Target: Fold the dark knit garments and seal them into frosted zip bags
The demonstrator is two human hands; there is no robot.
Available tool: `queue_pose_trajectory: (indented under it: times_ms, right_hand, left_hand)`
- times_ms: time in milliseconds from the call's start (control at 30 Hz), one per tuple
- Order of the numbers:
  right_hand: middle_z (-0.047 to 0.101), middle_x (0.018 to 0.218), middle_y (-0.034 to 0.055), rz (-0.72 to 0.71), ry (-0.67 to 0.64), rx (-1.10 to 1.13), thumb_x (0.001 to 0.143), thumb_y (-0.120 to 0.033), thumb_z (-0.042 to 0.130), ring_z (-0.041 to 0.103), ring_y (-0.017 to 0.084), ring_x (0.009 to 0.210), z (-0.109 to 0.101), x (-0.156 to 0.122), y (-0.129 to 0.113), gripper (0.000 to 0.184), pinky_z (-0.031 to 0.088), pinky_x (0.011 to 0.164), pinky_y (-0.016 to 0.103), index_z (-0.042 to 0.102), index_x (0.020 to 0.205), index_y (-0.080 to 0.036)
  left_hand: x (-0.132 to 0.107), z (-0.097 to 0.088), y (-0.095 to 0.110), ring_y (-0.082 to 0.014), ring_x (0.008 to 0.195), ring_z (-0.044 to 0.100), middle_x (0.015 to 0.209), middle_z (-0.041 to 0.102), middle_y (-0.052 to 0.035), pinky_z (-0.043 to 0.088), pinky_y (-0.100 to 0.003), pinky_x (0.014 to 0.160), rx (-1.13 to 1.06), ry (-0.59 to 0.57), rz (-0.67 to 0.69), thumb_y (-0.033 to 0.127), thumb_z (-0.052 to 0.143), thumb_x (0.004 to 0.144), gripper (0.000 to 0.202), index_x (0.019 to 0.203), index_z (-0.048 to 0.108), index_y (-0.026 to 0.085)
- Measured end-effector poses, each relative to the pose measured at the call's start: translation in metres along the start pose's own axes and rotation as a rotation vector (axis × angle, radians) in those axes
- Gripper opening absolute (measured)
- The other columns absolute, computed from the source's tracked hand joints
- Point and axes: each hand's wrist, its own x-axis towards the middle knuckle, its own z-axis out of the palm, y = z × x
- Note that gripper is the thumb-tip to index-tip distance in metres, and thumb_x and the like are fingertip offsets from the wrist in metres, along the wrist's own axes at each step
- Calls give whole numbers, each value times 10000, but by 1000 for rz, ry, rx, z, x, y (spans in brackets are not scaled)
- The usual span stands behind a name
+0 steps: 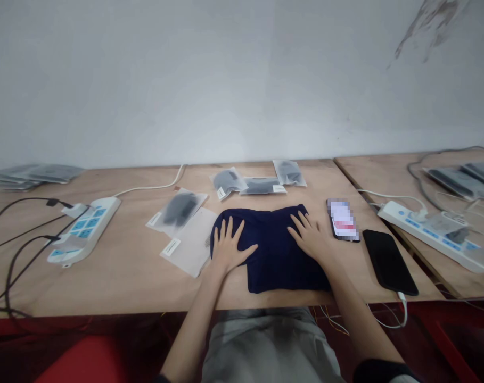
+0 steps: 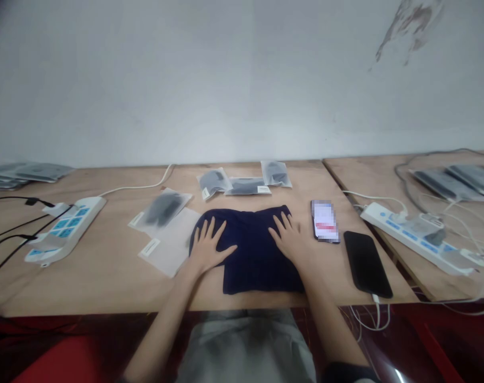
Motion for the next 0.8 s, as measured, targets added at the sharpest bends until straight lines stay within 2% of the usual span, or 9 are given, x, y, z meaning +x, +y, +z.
queue_pose_trajectory:
  times_ms: [133, 200, 333, 433, 500, 633, 700, 800]
  right_hand:
    - [376, 1551, 172, 5, 32, 12, 1006, -427, 350, 324, 355, 1438, -4, 3, 0, 521, 301, 1094, 628, 457, 1456, -186]
    - [400, 1535, 185, -24, 101, 52, 1004, -427, 350, 356, 354, 1421, -13, 0, -1, 508, 311, 1094, 619, 499, 1418, -174]
    - [540, 1418, 162, -61, 223, 280, 1002, -406, 357, 502, 289, 1317, -43, -26, 1, 457, 412, 1074, 495, 546, 1347, -173]
    - [683, 1203, 117, 38, 209, 372, 1001, -373, 372, 639, 264, 1122, -55, -61, 5, 378, 506, 961, 446, 574, 1276, -210]
    - [720, 1090, 112, 90, 253, 371, 992, -361, 388, 674, 275, 1030, -50, -86, 6, 334, 528, 909, 452, 613, 1189, -212]
    - [730, 1036, 103, 95, 306, 390, 976, -349, 420, 693, 266, 960, -26, -126, -1, 279, 557, 866, 440, 637, 1089, -217]
    - [721, 1079, 105, 79, 315, 401, 969, -341, 439, 684, 265, 998, -17, -135, -5, 263, 554, 891, 451, 636, 1092, -217]
    - [704, 1128, 114, 59, 334, 413, 964, -323, 451, 670, 268, 1037, -12, -139, -8, 257, 541, 926, 471, 635, 1104, -212]
  left_hand:
    - [3, -5, -1, -418, 1484, 160, 1610, 226, -185, 177, -602, 1180, -13, -14, 4, 661, 596, 805, 886, 1522, 340, 208]
    - [0, -15, -4, -406, 1485, 176, 1602, 258, -181, 196, -606, 1175, -42, 23, 12, 615, 532, 875, 795, 1520, 338, 194]
    - [-21, -45, -14, -338, 1447, 324, 1522, 426, -152, 292, -554, 1160, -142, 258, 23, 429, 429, 979, 526, 1444, 446, 183]
    - [-51, -59, -21, -281, 1321, 500, 1369, 578, -133, 415, -476, 1094, -238, 379, -26, 360, 438, 981, 431, 1373, 509, 196]
    - [-74, -56, -25, -279, 1311, 509, 1359, 585, -128, 432, -472, 1080, -247, 381, -53, 354, 453, 974, 431, 1376, 509, 208]
    - [-110, -33, -33, -328, 1453, 316, 1518, 443, -106, 333, -559, 1138, -172, 242, -70, 390, 473, 958, 494, 1435, 471, 263]
    - [-119, -23, -38, -342, 1471, 272, 1548, 404, -99, 299, -590, 1145, -136, 174, -103, 396, 450, 965, 497, 1448, 462, 277]
    - [-123, -14, -43, -349, 1461, 293, 1552, 395, -107, 305, -592, 1135, -92, 139, -154, 402, 422, 975, 501, 1455, 457, 263]
